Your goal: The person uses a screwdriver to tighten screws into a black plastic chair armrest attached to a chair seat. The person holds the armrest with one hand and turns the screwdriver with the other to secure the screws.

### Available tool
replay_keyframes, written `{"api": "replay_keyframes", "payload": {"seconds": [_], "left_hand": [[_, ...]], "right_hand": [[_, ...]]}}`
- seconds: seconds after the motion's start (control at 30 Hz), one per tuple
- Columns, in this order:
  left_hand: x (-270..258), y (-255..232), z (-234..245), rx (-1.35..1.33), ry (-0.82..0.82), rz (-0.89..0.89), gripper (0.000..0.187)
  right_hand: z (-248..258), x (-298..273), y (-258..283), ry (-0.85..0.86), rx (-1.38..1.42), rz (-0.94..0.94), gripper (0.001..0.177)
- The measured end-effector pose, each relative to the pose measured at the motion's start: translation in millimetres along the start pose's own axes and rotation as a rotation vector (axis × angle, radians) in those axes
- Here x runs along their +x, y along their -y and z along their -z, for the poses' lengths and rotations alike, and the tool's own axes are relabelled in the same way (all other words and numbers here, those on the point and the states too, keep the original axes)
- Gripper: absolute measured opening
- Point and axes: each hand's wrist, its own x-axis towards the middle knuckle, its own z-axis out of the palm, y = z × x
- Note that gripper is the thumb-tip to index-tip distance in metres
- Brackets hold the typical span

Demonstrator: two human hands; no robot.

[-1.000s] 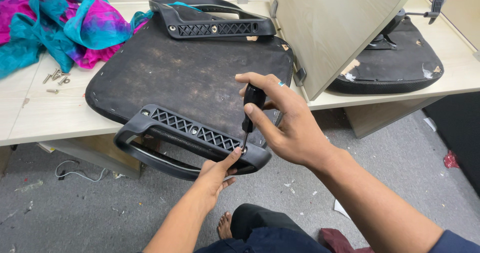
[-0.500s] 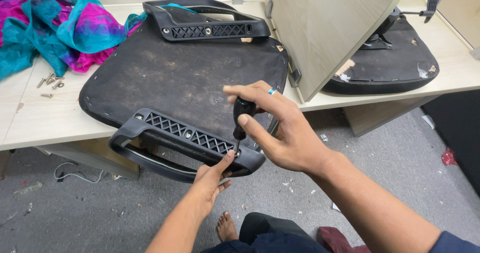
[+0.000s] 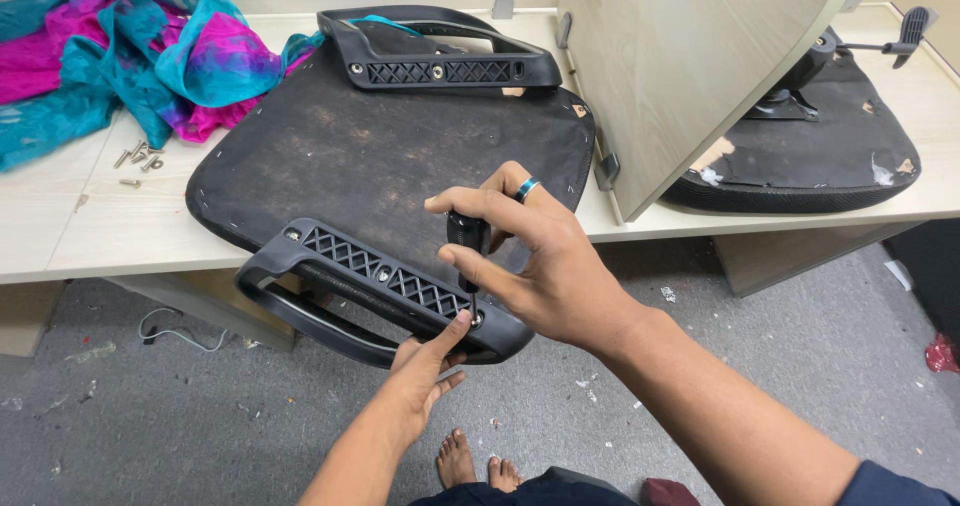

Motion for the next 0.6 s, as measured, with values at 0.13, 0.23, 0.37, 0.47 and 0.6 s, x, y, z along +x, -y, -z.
{"api": "replay_keyframes", "payload": {"seconds": [0.13,0.23,0.37,0.47,0.6], "left_hand": [[-2.4,1.1,-3.6,-0.001,-0.036,0.014,0.078],[-3.4,0.8,-3.9,0.008,-0.040,0.024,0.080],[-1.6,-0.9,-2.3,0.017,-0.039,0.032,0.084],[0.6,-3.0,-0.7,0.034,-0.024,0.031,0.085],[0.0,-3.7,2.2,0.050,0.025,0.030,0.080]], "right_hand": [[1.5,-7.2,-2.8,-0.038,0.114,0.121,0.038],[-0.6,-7.6,-5.5,-0.051,0.142,0.105,0.038],[-2.5,-2.9,-6.9,-0.067,0.079,0.090,0.034],[-4.4,1.1,-3.1,-0.089,0.030,0.027,0.033],[-1.8,-1.6,5.3,-0.105,0.093,0.211,0.040]]}}
